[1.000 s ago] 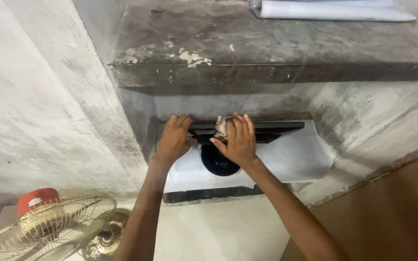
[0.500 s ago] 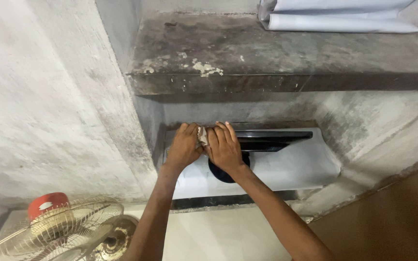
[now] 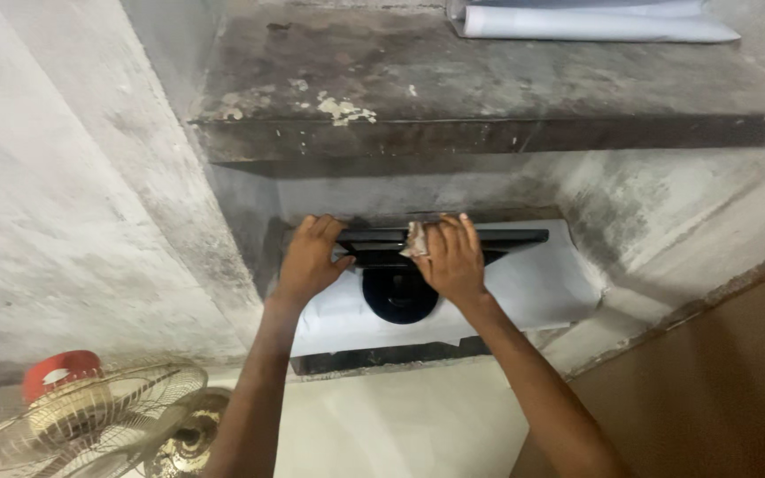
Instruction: The person wipes the surface of a black flat-screen monitor with a cloth. They clean the front screen, the back panel, and the stand base, using both hands to hold the cloth and the device.
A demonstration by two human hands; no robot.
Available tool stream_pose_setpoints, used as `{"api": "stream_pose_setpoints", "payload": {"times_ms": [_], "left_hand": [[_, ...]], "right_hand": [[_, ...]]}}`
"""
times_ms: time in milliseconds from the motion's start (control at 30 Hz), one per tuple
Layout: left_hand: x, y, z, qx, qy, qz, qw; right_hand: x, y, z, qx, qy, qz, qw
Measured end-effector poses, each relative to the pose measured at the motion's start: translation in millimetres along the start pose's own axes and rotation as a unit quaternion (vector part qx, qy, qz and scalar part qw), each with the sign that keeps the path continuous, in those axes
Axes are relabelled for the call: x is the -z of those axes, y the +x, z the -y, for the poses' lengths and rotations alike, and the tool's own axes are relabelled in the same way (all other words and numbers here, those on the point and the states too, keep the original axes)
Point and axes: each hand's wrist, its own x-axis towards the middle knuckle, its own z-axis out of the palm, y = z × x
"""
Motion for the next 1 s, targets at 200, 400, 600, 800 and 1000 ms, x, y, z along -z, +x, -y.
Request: {"api": "stream_pose_setpoints", "payload": {"times_ms": [200,400,600,800,1000], "left_hand": [[0,1,2,-0.006,-0.003,-0.008,1.000],[-2,2,3,0.003,0.016,-0.001,1.000],[-3,-2,1,0.015,0.033,0.011,0.999],[0,-3,-4,0.023,0.024,0.012,0.999],[0,-6,-6,0.014,0.023,0.003,1.000]], "right_hand": [[19,-31,-54,-0.029,-0.036,0.008,0.999],[52,-47,-88,-0.069,-0.026,0.012,0.997],[56,-56,-94,-0.081,-0.032,0.003,0.996],[49,-57,-85,-0.119,-0.024,-0.022,0.992],[46,-50,-66,-0.125,-0.014,-0.025,0.992]]}}
